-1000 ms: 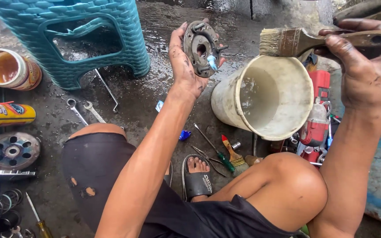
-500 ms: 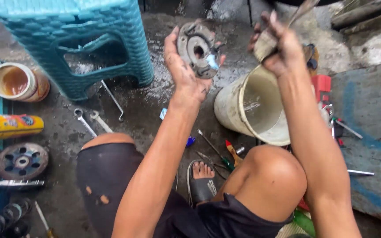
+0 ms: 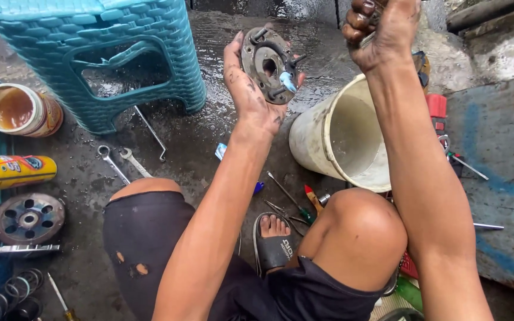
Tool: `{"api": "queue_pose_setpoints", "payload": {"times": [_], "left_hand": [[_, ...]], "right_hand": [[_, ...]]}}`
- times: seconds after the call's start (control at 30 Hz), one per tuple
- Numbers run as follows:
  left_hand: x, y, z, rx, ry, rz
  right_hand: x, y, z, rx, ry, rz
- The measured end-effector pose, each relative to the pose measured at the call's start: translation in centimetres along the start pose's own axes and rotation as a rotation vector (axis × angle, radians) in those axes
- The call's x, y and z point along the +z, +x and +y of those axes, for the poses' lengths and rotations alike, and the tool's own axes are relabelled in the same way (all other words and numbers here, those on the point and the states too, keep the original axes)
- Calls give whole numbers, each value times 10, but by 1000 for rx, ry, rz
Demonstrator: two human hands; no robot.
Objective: Cleaning a motorcycle clutch bell by scrubbing it with a brush and rinsing it in a bucket of water.
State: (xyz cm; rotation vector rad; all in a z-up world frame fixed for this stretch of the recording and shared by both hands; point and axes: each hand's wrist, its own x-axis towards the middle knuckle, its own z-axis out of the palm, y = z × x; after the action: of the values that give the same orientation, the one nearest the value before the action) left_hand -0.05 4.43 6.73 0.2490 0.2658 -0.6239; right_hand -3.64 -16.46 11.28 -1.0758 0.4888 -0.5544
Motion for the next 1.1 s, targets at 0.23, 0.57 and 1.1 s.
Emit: {"api": "queue_pose_setpoints", "payload": {"times": [0.23, 0.57, 1.1], "left_hand": [[0, -8, 10, 54, 5, -22], [3, -12, 13, 29, 58, 50], [0, -11, 3, -136, 152, -191]], "right_hand": [[-88, -33, -12, -221, -925, -296], [-162, -69, 8, 170, -1099, -192], [-133, -87, -51, 49, -880, -20]]}}
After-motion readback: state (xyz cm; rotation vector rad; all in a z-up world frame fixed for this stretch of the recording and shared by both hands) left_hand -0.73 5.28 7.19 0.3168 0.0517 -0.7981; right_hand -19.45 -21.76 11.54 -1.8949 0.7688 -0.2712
